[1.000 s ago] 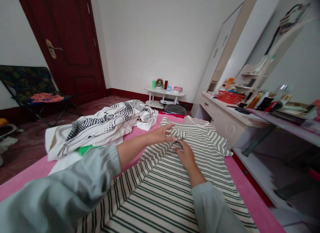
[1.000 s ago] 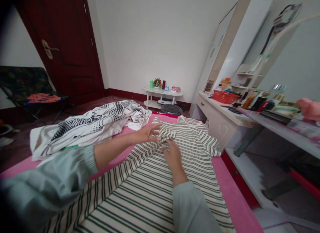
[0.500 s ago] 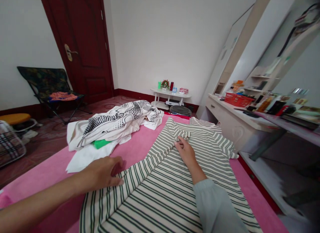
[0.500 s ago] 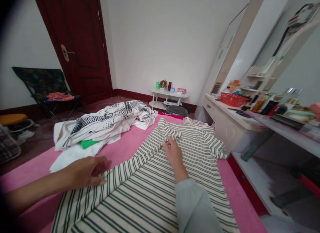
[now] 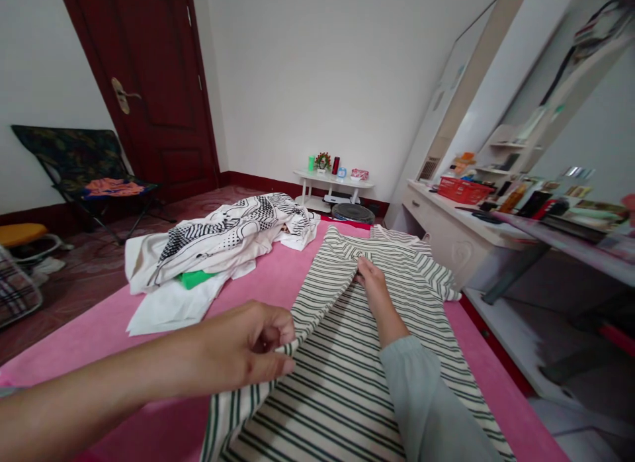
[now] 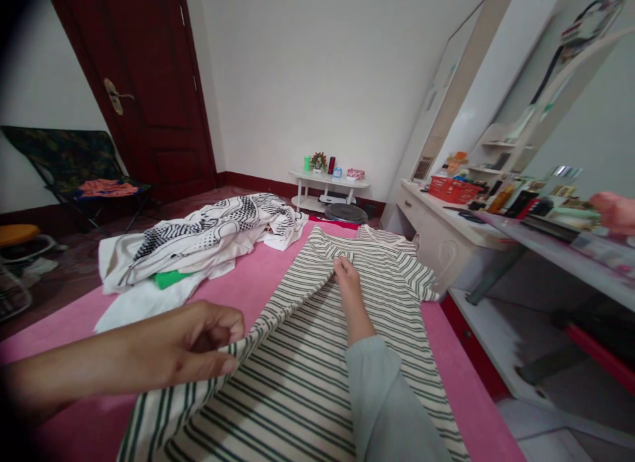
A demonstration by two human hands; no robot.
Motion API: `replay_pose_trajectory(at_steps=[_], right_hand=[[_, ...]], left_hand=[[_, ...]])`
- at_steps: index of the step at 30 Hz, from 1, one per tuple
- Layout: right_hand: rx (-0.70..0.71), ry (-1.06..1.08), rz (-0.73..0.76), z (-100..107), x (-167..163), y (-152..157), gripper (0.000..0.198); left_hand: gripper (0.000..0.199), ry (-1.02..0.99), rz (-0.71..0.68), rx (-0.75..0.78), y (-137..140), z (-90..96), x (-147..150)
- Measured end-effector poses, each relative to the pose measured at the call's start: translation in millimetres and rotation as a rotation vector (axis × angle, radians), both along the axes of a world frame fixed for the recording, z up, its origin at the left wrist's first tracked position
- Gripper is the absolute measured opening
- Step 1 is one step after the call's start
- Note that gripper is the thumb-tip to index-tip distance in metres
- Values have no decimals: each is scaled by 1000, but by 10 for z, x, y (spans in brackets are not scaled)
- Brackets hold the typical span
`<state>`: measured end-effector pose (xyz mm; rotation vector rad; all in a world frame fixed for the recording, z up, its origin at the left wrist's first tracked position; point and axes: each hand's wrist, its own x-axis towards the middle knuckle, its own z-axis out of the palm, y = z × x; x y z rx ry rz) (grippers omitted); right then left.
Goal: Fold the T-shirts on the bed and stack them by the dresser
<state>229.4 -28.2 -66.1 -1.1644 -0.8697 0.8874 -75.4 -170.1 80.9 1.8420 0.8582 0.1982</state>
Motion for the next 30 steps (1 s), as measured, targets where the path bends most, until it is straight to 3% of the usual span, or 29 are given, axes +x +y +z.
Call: replay_pose_trajectory(at_steps=[3, 7, 9, 11, 14, 16, 19, 21, 26, 30], right_hand=[[-10, 51, -1, -18, 43, -3, 57], [-42, 61, -9, -41, 95, -24, 55], [-49, 73, -9, -39, 113, -42, 53], [-44, 86, -7, -30, 126, -59, 51], [-43, 117, -20, -22, 144, -67, 50], [-56, 117, -31, -31, 156, -61, 49], [-63, 116, -49, -60, 162, -52, 47], [-61, 136, -71, -77, 153, -50, 48], [-75, 151, -140, -62, 152, 4, 42], [-154, 16, -216, 9, 277, 189, 29]], left_hand=[[19, 9, -101, -59, -133, -62, 306], [20, 76, -540, -73, -153, -287, 658], [21, 69, -634, -12, -29, -382, 834], [27, 63, -485, 167, 206, -482, 1007], [34, 55, -65, 593, 689, -731, 1197], [58, 106, 98, 741, 991, -965, 1246], [69, 252, 122, 786, 1256, -1286, 1236], [70, 293, 117, 804, 1300, -1407, 1216], [70, 270, 131, 806, 1263, -1437, 1217], [71, 245, 143, 783, 1272, -1427, 1226]])
